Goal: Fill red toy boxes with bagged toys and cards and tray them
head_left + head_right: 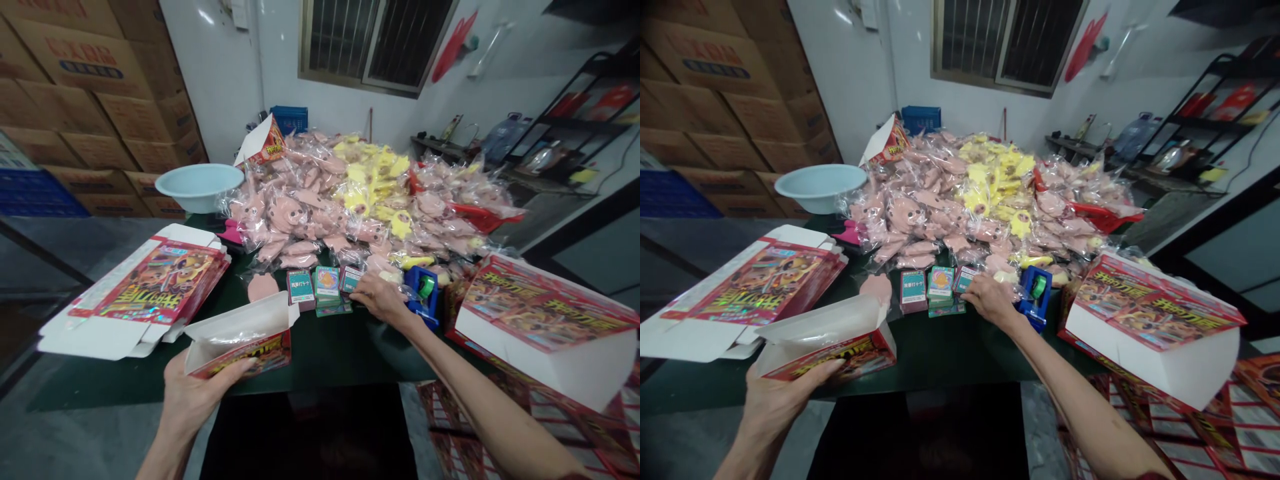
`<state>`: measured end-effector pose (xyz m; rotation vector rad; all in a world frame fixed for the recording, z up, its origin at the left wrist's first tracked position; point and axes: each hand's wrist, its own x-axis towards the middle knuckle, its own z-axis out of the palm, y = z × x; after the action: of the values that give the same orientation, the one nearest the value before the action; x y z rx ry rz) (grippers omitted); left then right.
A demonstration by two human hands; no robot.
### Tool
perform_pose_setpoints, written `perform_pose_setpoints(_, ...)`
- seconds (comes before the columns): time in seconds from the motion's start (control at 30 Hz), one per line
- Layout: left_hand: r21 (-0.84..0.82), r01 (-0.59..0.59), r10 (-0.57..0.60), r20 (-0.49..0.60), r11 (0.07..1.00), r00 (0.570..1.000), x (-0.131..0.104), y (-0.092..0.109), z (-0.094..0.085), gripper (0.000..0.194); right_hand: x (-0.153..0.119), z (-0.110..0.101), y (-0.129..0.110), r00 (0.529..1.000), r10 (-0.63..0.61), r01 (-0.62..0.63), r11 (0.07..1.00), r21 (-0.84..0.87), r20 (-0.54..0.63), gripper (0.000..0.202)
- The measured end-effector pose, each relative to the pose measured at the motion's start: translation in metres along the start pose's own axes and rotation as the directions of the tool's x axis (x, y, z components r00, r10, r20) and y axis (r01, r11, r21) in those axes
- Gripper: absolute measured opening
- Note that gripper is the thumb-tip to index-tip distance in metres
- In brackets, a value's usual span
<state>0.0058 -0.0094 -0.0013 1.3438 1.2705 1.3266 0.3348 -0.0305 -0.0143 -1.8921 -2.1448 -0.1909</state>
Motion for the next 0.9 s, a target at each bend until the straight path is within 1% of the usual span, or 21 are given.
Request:
perform_pose_setpoints(0.03,-0.014,0.015,-0.015,-0.001,1.0,1.0,0.0,0.0,0.001,0.035,0.0,-0.005,0.001,1.0,0.003,-0.003,1.0,0.002,-0.005,0.017)
perform_pose_setpoints(0.07,-0.025,0.026,-0.026,-0.001,0.999,1.0,0.0,0.0,0.001,0.035,0.002,-0.01,0.0,1.0,0.022,-0.022,1.0,-0.002,-0.021,0.018)
perform_pose_setpoints(0.1,-0.035,0.033,-0.033,-0.001,0.999,0.999,0.0,0.0,0.001,0.035,0.004,-0.015,-0.002,0.997,0.05,-0.051,0.999,-0.017,-0.053,0.025)
perform_pose_setpoints(0.17,-0.04,0.03,-0.03,0.002,0.999,1.0,0.001,-0.001,0.0,0.035,0.013,-0.024,-0.01,0.985,0.08,-0.094,0.992,-0.084,-0.155,0.035)
perform_pose_setpoints(0.2,-0.034,0.022,-0.021,0.008,0.999,1.0,0.002,-0.002,-0.001,0.035,0.019,-0.028,-0.015,0.977,0.068,-0.096,0.987,-0.131,-0.203,0.036)
perform_pose_setpoints(0.23,-0.022,0.01,-0.009,0.018,1.0,1.0,0.003,-0.003,-0.001,0.035,0.025,-0.03,-0.02,0.974,0.034,-0.076,0.981,-0.177,-0.225,0.035)
perform_pose_setpoints(0.27,-0.008,-0.004,0.005,0.026,1.0,1.0,0.003,-0.003,-0.002,0.035,0.032,-0.032,-0.025,0.976,-0.012,-0.035,0.976,-0.214,-0.216,0.034)
perform_pose_setpoints(0.3,0.007,-0.019,0.019,0.034,1.0,0.999,0.004,-0.003,-0.003,0.034,0.038,-0.032,-0.03,0.982,-0.063,0.02,0.973,-0.232,-0.18,0.033)
perform_pose_setpoints(0.37,0.029,-0.042,0.041,0.051,0.999,0.998,0.005,-0.003,-0.005,0.033,0.047,-0.03,-0.035,0.987,-0.151,0.136,0.969,-0.206,-0.059,0.031)
perform_pose_setpoints(0.43,0.044,-0.061,0.058,0.062,0.997,0.996,0.006,-0.003,-0.006,0.032,0.052,-0.023,-0.035,0.974,-0.222,0.226,0.964,-0.143,0.046,0.022)
perform_pose_setpoints(0.5,0.06,-0.075,0.07,0.086,0.995,0.994,0.007,-0.003,-0.006,0.029,0.054,-0.015,-0.03,0.957,-0.267,0.276,0.958,-0.073,0.114,0.018)
perform_pose_setpoints(0.57,0.064,-0.084,0.078,0.092,0.994,0.993,0.008,-0.004,-0.006,0.028,0.058,-0.008,-0.022,0.944,-0.284,0.289,0.957,0.0,0.167,0.026)
perform_pose_setpoints(0.63,0.06,-0.079,0.074,0.078,0.995,0.994,0.01,-0.006,-0.007,0.028,0.063,-0.003,-0.015,0.938,-0.279,0.272,0.96,0.061,0.206,0.029)
perform_pose_setpoints(0.7,0.063,-0.076,0.071,0.072,0.995,0.995,0.011,-0.007,-0.008,0.028,0.068,0.0,-0.01,0.934,-0.27,0.25,0.962,0.109,0.234,0.029)
perform_pose_setpoints(0.8,0.084,-0.081,0.072,0.104,0.993,0.992,0.012,-0.008,-0.009,0.028,0.074,-0.001,-0.006,0.924,-0.277,0.241,0.957,0.162,0.263,0.027)
perform_pose_setpoints(0.9,0.063,-0.044,0.041,0.059,0.997,0.997,0.009,-0.005,-0.007,0.029,0.077,-0.005,-0.004,0.91,-0.308,0.261,0.946,0.193,0.279,0.02)
